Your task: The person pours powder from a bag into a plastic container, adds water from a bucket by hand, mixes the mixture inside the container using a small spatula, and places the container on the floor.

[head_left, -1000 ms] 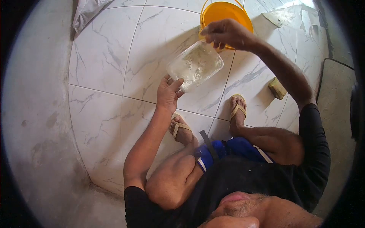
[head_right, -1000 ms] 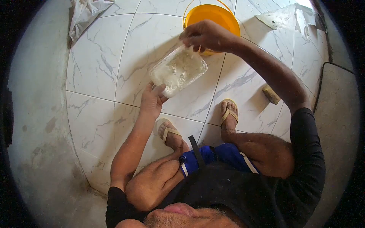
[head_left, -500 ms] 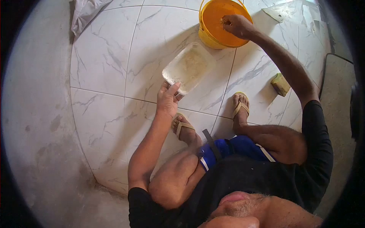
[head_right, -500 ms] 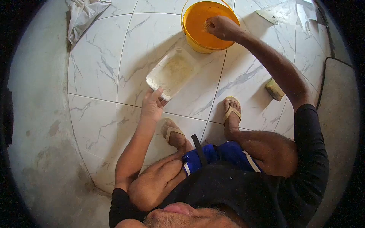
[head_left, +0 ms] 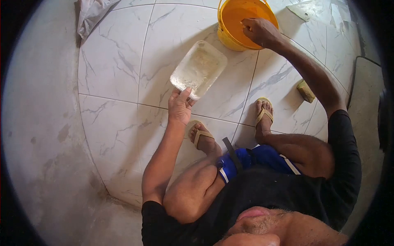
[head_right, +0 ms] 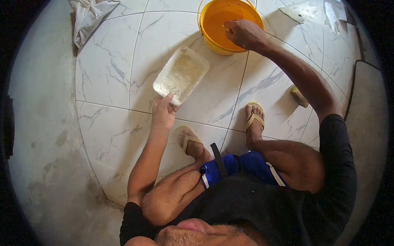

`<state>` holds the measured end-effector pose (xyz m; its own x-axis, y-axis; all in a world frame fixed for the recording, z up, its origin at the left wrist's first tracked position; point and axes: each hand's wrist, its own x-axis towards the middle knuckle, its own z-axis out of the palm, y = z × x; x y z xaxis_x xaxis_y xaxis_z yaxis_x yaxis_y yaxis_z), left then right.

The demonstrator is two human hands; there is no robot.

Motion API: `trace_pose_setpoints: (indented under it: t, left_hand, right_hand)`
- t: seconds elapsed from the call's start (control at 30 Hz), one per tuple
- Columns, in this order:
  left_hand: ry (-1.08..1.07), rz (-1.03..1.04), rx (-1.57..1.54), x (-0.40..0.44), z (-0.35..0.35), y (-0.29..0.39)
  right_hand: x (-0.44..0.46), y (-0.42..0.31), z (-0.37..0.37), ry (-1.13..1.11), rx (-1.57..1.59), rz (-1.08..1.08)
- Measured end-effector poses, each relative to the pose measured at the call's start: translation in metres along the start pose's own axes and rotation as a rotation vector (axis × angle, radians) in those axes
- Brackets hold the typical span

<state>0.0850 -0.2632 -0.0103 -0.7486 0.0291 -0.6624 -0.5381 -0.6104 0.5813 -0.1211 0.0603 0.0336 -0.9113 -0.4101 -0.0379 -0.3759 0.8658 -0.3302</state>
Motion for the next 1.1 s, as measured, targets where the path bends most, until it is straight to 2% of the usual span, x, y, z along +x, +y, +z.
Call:
trace_pose_setpoints:
  t: [0.27, 0.57, 0.67, 0.87, 0.93, 1.0, 1.07, 1.1]
  left_hand:
    - [0.05, 0.024, 0.015, 0.001, -0.006, -0.003]
    - [0.035, 0.06, -0.044, 0.0, -0.003, -0.001]
    - [0.023, 0.045, -0.027, 0.0, -0.004, 0.001]
    - [-0.013, 0.004, -0.004, -0.003, -0.003, 0.003]
    - [-0.015, -0.004, -0.012, -0.008, 0.002, 0.005]
    - [-0.022, -0.019, -0.02, -0.011, 0.009, 0.01]
    - [-0.024, -0.029, -0.019, -0.013, 0.012, 0.012]
    - [-0.024, -0.035, -0.018, -0.013, 0.014, 0.013]
  right_hand:
    - [0.001, -0.002, -0.001, -0.043, -0.047, -0.001]
    - [0.0, 0.001, 0.005, 0.032, 0.025, -0.039]
    - [0.006, 0.003, 0.002, -0.122, -0.025, 0.026]
    - [0.038, 0.037, 0.02, -0.372, 0.026, -0.148]
    - [0.049, 0.051, 0.026, -0.377, -0.021, -0.506]
    - [0.05, 0.051, 0.021, -0.463, 0.221, -0.281]
    - [0.044, 0.003, -0.011, -0.57, 0.727, 0.555]
    - [0.044, 0.001, -0.015, -0.573, 0.777, 0.559]
